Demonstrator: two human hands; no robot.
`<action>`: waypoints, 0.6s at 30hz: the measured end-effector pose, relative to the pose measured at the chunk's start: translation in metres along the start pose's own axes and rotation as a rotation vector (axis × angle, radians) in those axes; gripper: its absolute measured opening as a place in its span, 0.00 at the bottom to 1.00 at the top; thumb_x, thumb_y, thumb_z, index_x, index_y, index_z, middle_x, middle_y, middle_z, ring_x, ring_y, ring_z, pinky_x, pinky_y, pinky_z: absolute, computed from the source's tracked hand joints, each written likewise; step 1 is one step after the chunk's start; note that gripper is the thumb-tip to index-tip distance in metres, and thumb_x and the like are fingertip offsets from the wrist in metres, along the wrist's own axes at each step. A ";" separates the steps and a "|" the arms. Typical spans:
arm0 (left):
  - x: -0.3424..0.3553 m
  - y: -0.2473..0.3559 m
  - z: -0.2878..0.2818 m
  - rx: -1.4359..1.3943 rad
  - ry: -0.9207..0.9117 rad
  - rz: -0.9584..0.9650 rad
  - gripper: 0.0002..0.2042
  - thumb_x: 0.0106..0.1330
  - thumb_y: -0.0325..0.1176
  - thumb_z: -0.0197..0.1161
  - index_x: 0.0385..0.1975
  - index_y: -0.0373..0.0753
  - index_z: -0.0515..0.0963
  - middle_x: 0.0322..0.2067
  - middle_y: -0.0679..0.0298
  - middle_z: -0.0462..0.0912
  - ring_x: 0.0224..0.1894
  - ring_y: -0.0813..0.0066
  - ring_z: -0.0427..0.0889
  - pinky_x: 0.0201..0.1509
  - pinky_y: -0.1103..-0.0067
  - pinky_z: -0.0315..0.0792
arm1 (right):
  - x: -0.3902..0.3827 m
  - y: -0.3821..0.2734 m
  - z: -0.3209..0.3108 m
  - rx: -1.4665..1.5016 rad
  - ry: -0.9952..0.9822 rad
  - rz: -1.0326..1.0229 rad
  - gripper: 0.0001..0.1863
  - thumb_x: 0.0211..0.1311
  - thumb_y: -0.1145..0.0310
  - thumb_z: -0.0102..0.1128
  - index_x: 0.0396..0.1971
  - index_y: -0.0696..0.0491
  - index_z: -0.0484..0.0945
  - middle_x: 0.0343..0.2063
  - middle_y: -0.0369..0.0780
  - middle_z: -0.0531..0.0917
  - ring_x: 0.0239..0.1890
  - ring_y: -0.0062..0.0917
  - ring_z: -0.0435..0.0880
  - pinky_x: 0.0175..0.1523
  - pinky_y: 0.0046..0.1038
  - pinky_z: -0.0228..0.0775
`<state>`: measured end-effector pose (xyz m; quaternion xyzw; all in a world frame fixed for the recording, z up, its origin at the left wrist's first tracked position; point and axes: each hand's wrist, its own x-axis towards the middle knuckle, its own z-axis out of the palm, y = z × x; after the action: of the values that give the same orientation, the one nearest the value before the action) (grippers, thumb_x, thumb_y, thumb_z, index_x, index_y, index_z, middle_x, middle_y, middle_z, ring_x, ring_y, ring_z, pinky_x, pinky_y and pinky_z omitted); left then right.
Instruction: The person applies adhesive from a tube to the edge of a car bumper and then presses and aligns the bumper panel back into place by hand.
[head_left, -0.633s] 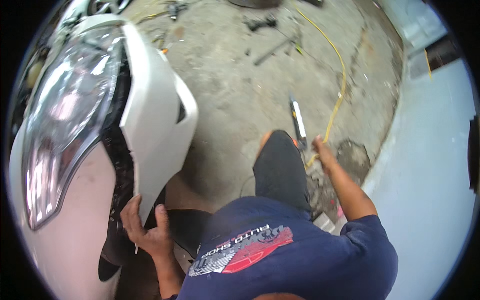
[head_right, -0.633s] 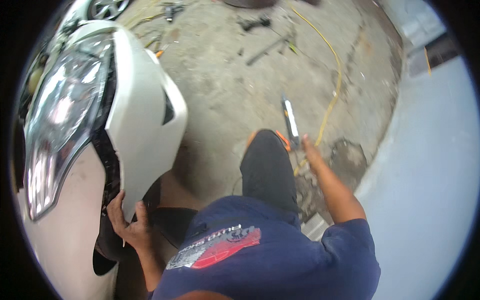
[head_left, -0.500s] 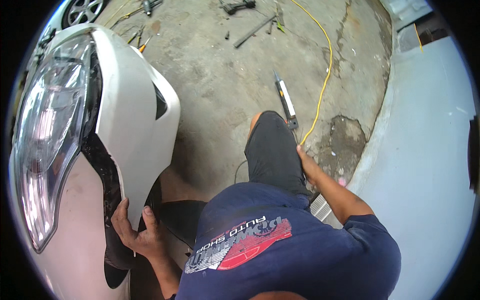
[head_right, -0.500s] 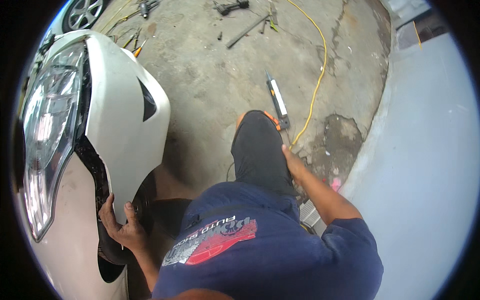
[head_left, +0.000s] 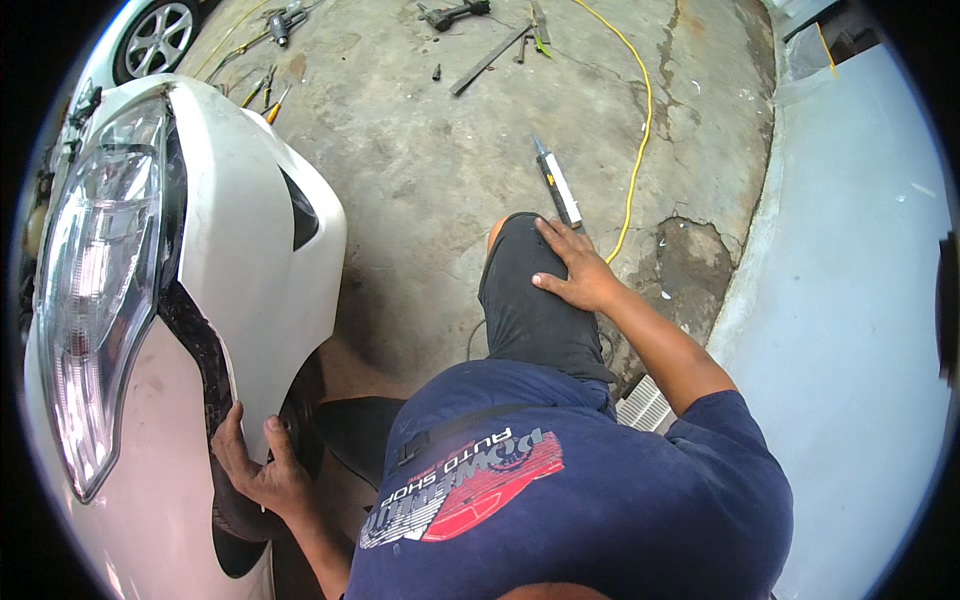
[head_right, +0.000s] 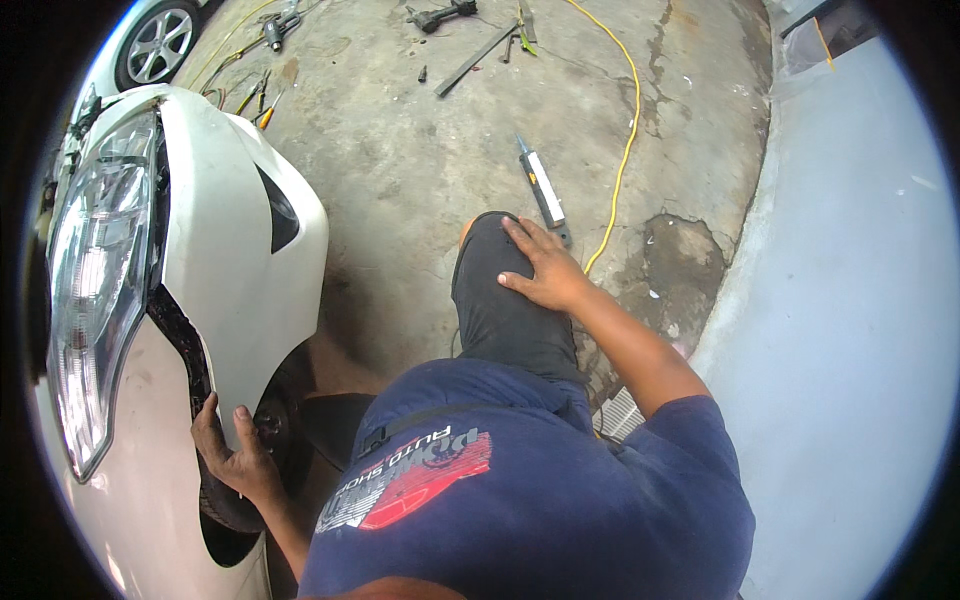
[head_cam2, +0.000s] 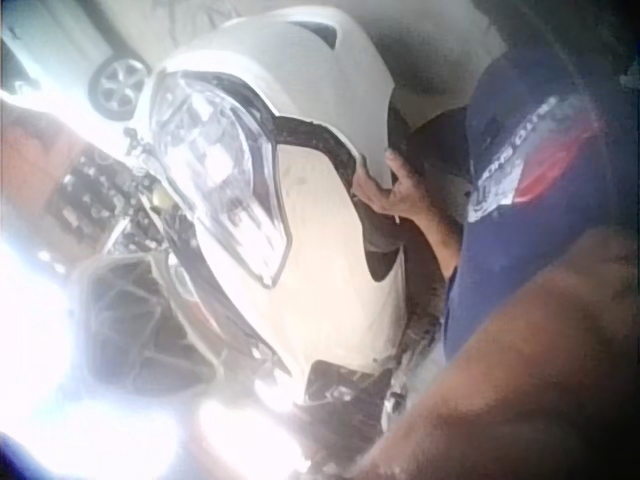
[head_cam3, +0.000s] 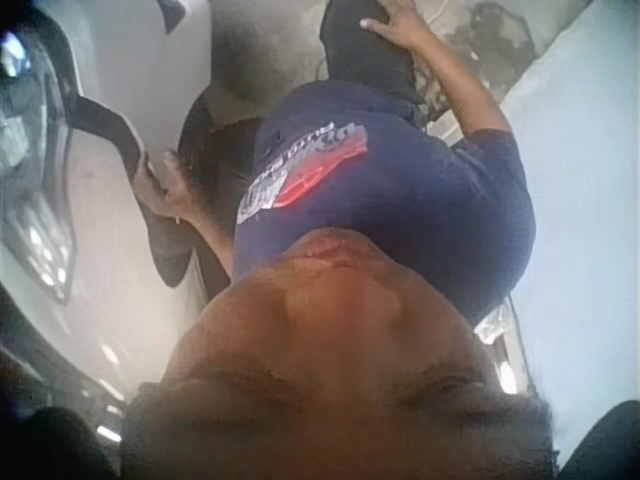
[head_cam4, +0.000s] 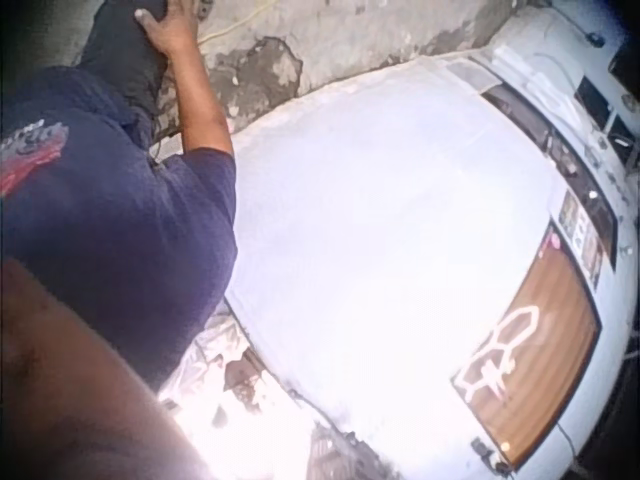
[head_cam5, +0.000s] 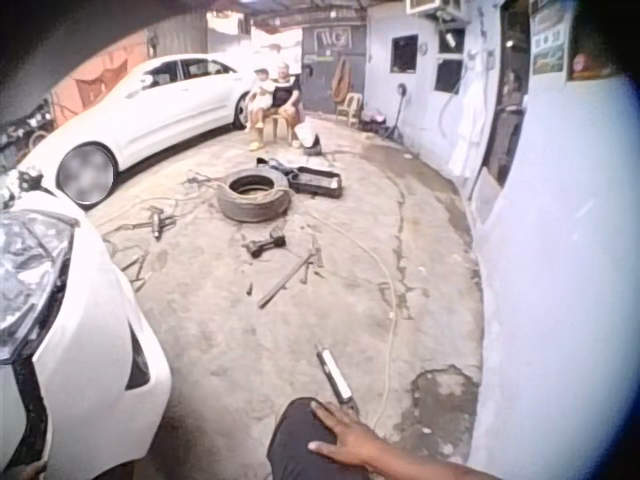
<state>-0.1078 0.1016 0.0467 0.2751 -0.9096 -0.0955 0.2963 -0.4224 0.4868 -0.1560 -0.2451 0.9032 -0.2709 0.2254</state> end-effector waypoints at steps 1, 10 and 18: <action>-0.001 -0.003 0.000 0.002 0.003 0.006 0.19 0.75 0.37 0.73 0.58 0.30 0.85 0.50 0.50 0.86 0.55 0.52 0.84 0.64 0.59 0.76 | 0.004 -0.004 -0.001 -0.032 -0.045 0.007 0.52 0.69 0.41 0.74 0.88 0.37 0.59 0.86 0.51 0.58 0.86 0.50 0.59 0.89 0.50 0.53; 0.001 0.001 0.002 0.072 -0.027 0.007 0.17 0.77 0.36 0.72 0.59 0.31 0.85 0.52 0.51 0.88 0.56 0.53 0.86 0.67 0.61 0.76 | 0.013 0.014 -0.003 0.138 -0.097 -0.099 0.33 0.63 0.52 0.83 0.60 0.50 0.75 0.81 0.49 0.68 0.84 0.51 0.64 0.85 0.52 0.61; 0.002 0.005 0.000 0.109 -0.043 -0.018 0.19 0.75 0.37 0.74 0.56 0.28 0.85 0.49 0.50 0.87 0.54 0.51 0.85 0.64 0.60 0.77 | 0.055 0.110 0.010 0.693 0.002 0.295 0.42 0.66 0.77 0.71 0.78 0.45 0.63 0.66 0.44 0.81 0.60 0.32 0.86 0.63 0.35 0.81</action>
<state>-0.1118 0.1049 0.0496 0.2969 -0.9170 -0.0544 0.2606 -0.4948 0.5326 -0.2449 -0.0215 0.7838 -0.5251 0.3308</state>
